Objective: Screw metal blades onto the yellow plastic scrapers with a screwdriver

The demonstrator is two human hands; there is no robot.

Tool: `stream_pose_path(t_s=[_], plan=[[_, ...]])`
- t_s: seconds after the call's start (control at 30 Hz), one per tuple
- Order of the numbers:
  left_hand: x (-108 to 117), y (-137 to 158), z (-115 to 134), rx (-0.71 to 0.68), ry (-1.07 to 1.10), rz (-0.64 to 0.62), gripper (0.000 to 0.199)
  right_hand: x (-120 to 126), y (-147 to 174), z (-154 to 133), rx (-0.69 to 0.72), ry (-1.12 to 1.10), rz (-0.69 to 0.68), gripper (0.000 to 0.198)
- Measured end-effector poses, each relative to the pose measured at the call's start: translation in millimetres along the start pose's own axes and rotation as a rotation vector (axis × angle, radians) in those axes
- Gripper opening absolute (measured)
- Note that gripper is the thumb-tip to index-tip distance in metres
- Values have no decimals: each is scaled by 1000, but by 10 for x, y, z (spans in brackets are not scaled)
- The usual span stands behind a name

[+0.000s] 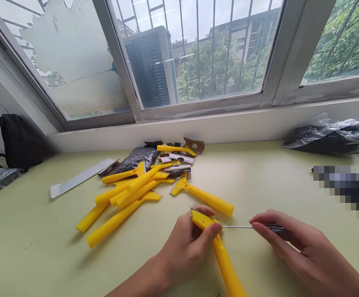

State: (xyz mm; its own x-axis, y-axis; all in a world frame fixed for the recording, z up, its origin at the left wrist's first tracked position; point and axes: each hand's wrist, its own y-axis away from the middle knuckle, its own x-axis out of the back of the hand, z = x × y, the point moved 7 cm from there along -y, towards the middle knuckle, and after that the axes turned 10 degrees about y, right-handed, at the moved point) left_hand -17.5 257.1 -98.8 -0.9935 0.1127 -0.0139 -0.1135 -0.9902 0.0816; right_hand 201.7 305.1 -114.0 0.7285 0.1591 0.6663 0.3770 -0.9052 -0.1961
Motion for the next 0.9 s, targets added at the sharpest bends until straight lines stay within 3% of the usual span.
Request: stream_pose_path(t_s=[0.33, 0.9], plan=[[22, 1, -2, 43, 51, 54, 52, -2, -8, 100, -109, -52, 3, 33], [98, -7, -15, 60, 53, 96, 50, 24, -11, -74, 1, -48, 43, 26]])
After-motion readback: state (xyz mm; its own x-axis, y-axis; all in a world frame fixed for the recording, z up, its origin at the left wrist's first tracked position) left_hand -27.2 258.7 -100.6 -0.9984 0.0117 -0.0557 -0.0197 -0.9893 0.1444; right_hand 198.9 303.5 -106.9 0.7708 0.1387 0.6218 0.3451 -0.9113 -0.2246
